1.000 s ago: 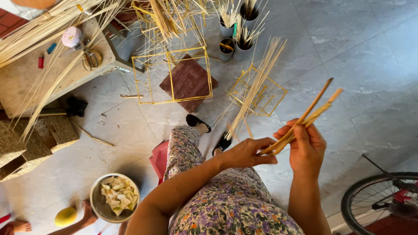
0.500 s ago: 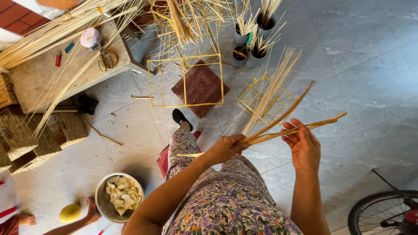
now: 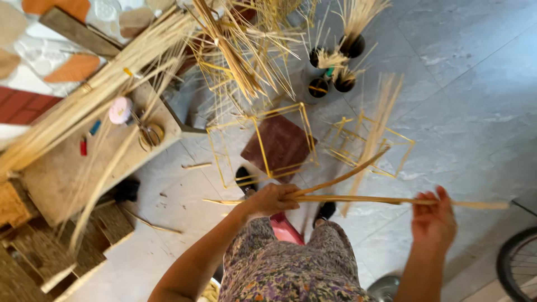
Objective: The person secures a yellow metal frame with tape, then gathers and aligns bundles of thin bamboo sticks. They walk to a sink to rinse the sticks under running water, return to the workspace, and place the wet sticks into the frame.
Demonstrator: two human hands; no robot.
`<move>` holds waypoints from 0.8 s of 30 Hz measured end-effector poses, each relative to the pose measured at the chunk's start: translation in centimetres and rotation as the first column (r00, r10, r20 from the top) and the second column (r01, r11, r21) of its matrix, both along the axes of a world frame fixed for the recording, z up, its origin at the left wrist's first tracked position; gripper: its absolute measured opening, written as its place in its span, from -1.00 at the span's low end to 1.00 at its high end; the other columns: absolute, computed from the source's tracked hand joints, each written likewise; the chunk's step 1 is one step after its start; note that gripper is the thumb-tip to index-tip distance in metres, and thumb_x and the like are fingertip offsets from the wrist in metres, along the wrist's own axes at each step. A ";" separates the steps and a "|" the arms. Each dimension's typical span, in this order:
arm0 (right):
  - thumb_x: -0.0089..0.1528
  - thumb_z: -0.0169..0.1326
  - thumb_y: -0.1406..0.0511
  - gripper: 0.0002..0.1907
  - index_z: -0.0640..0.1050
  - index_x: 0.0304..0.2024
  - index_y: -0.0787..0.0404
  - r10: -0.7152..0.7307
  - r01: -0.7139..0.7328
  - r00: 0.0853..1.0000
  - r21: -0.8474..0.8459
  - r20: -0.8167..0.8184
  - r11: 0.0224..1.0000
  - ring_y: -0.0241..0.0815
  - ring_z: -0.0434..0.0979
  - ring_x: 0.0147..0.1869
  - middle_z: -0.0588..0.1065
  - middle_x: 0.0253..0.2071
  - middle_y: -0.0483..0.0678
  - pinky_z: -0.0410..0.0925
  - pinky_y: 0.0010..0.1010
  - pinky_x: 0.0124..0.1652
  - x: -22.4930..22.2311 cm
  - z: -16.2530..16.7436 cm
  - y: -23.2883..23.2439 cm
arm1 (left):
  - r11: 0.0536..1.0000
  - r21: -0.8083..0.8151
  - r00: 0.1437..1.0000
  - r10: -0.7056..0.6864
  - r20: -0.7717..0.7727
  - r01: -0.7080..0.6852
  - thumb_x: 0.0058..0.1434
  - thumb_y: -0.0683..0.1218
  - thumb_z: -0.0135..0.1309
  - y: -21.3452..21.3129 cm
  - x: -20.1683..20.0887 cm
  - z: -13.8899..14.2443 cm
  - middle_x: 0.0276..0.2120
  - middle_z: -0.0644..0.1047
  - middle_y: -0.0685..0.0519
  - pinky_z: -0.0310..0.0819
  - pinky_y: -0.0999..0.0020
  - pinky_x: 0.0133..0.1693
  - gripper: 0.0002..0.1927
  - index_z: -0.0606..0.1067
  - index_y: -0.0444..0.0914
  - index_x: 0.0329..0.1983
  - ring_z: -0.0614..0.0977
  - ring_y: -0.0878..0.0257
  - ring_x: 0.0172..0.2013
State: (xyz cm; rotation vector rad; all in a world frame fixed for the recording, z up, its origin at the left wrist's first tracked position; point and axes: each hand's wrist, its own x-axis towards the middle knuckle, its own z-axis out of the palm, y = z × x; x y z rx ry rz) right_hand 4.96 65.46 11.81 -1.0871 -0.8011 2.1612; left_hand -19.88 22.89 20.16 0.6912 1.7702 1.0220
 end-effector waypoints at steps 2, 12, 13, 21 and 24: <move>0.49 0.10 0.10 -0.74 0.58 0.11 0.07 -0.173 0.175 0.984 -0.034 0.036 0.984 -0.19 0.59 -0.11 0.59 -0.18 -0.16 0.49 -0.30 -0.03 0.7 -0.6 -1.0 | 0.992 0.112 0.990 0.075 -0.122 -0.062 0.31 0.05 0.13 -3.9 -4.8 -1.7 -0.32 0.64 -0.01 0.55 0.22 -0.25 -0.74 0.54 -0.13 0.00 0.68 0.14 -0.33; 0.43 -0.06 0.11 -0.65 0.53 0.16 0.09 0.281 -0.172 0.865 -0.281 0.415 0.944 -0.37 0.36 -0.52 0.36 -0.50 -0.26 0.34 -0.45 -0.44 -0.7 -6.4 -11.7 | 0.929 0.041 0.520 0.241 -0.819 -0.367 0.43 0.07 0.00 -9.1 -26.9 -4.6 -0.21 0.60 -0.12 0.57 0.03 -0.40 -0.67 0.45 -0.10 0.19 0.66 -0.08 -0.40; 0.43 -0.09 0.13 -0.60 0.50 0.22 0.17 0.370 -0.242 0.786 -0.304 0.495 0.921 -0.36 0.31 -0.54 0.34 -0.51 -0.24 0.27 -0.49 -0.48 -1.1 -7.4 -12.9 | 0.923 0.005 0.504 0.215 -0.836 -0.386 0.47 0.02 -0.02 -8.2 -29.0 -5.1 -0.25 0.58 -0.13 0.55 0.01 -0.40 -0.70 0.46 -0.09 0.23 0.64 -0.09 -0.42; 0.34 -0.05 0.18 -0.59 0.44 0.16 0.26 0.561 -0.225 0.727 -0.634 0.396 0.740 -0.26 0.22 -0.61 0.30 -0.63 -0.14 0.20 -0.37 -0.53 -0.2 -11.7 -16.3 | 0.836 -0.174 0.440 0.087 -0.894 -0.519 0.37 0.00 0.12 0.5 -41.6 -14.8 0.03 0.43 -0.20 0.26 -0.40 -0.01 -0.38 0.22 0.02 0.47 0.49 -0.16 0.04; 0.37 -0.07 0.17 -0.59 0.45 0.18 0.25 0.534 -0.174 0.722 -0.631 0.440 0.756 -0.26 0.25 -0.58 0.34 -0.60 -0.12 0.21 -0.35 -0.50 0.9 -12.4 -16.0 | 0.852 -0.131 0.355 0.068 -0.932 -0.507 0.17 0.05 0.25 2.8 -39.9 -18.3 0.23 0.29 -0.30 0.08 -0.56 0.10 -0.12 0.10 -0.07 0.50 0.29 -0.32 0.26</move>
